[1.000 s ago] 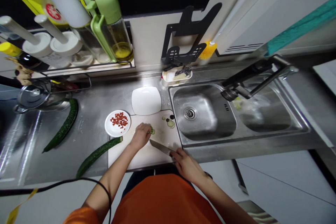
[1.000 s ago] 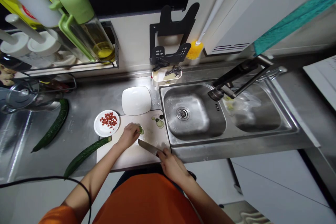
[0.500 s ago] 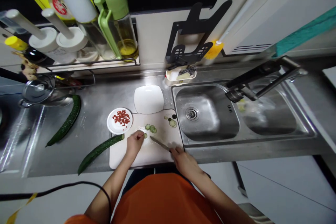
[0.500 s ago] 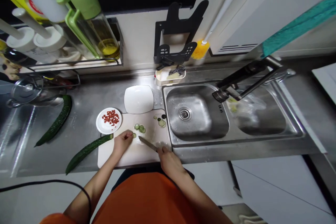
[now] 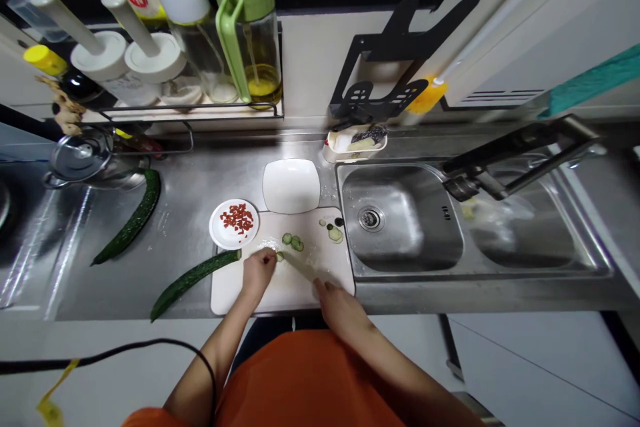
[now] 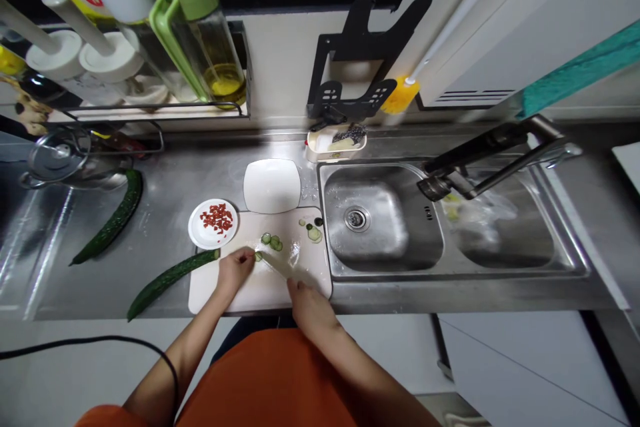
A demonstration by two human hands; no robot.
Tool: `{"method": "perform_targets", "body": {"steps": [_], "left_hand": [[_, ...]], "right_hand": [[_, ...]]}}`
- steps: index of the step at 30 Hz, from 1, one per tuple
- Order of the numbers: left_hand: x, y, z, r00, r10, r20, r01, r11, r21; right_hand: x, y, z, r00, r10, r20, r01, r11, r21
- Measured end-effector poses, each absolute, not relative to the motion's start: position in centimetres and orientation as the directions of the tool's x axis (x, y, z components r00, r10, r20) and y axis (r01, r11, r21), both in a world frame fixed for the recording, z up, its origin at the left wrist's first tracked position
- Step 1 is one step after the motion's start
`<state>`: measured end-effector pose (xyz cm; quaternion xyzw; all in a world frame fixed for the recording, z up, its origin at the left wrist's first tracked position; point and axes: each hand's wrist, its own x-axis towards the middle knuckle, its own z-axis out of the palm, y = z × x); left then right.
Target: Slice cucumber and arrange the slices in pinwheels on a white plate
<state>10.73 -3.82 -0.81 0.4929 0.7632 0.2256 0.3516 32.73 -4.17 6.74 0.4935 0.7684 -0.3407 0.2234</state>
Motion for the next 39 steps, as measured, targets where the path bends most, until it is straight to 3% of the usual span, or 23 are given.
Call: {"method": "perform_targets", "body": {"steps": [33, 39], "left_hand": [[10.7, -3.5, -0.8, -0.305, 0.863, -0.402, 0.566, 0.504, 0.653], [10.2, -3.4, 0.1, -0.344, 0.875, -0.34, 0.613, 0.483, 0.625]], "right_hand": [[32.3, -5.3, 6.8, -0.356, 0.587, -0.727, 0.934, 0.21, -0.288], [34.0, -5.6, 6.9, -0.361, 0.587, -0.725, 0.933, 0.218, -0.288]]}}
